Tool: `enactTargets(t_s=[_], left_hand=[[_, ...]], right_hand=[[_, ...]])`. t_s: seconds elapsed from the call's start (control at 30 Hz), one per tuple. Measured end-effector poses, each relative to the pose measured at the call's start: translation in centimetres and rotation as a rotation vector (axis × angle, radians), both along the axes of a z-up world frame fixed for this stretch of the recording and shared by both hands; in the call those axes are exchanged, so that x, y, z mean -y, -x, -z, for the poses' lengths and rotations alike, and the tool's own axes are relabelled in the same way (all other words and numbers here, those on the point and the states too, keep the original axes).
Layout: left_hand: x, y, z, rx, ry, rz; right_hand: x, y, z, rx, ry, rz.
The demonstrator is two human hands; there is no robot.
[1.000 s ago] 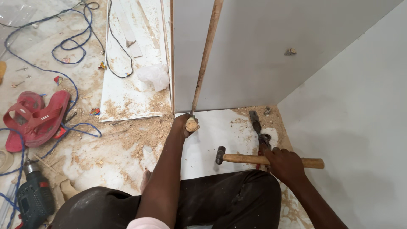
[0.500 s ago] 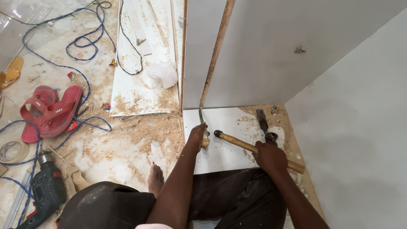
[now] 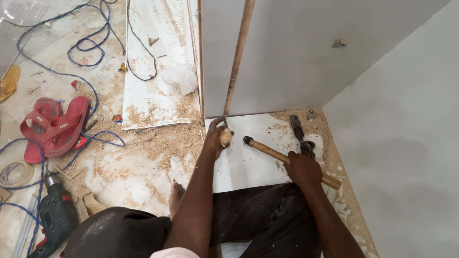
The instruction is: The person sits on the floor and uses a hammer and chisel to secure a wooden trim piece along the bottom edge of a white cabinet. They repeatedly strike the chisel to drive the trim into place, occasionally adjusting the tool's position along the seam.
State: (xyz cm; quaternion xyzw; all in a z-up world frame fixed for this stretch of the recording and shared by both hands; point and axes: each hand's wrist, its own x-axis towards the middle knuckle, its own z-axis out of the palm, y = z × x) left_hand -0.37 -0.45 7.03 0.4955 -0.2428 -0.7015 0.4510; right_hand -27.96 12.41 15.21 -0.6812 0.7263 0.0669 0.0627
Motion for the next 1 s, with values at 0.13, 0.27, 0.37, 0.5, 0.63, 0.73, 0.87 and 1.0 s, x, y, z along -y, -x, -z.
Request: enactTargets(t_s=[0.13, 0.27, 0.37, 0.5, 0.63, 0.73, 0.87, 1.0], left_hand=[[1.7, -1.1, -0.2, -0.208, 0.138, -0.02], [1.7, -2.7, -3.3, -0.249, 0.14, -0.128], [1.3, -3.0, -4.4, -0.2, 0.163, -0.143], [1.3, -2.8, -3.5, -0.064, 0.302, -0.111], [1.3, -2.8, -3.6, 0.536, 0.386, -0.027], [1.1, -2.4, -4.1, 0.827, 0.546, -0.093], [0.8, -1.9, -4.4, 0.778, 0.694, -0.146], [0.5, -1.7, -4.8, 0.766, 0.688, -0.144]], right_hand=[[0.0, 0.1, 0.0, 0.01, 0.026, -0.014], [-0.1, 0.4, 0.1, 0.032, 0.055, -0.016], [0.0, 0.5, 0.3, 0.044, 0.046, -0.007], [0.0, 1.0, 1.2, 0.047, 0.073, -0.04], [0.2, 1.3, 1.7, 0.055, 0.075, -0.042], [0.2, 1.2, 1.7, 0.051, 0.05, -0.031], [0.2, 1.2, 1.6, 0.045, 0.067, -0.035], [0.2, 1.2, 1.7, 0.051, 0.096, -0.045]])
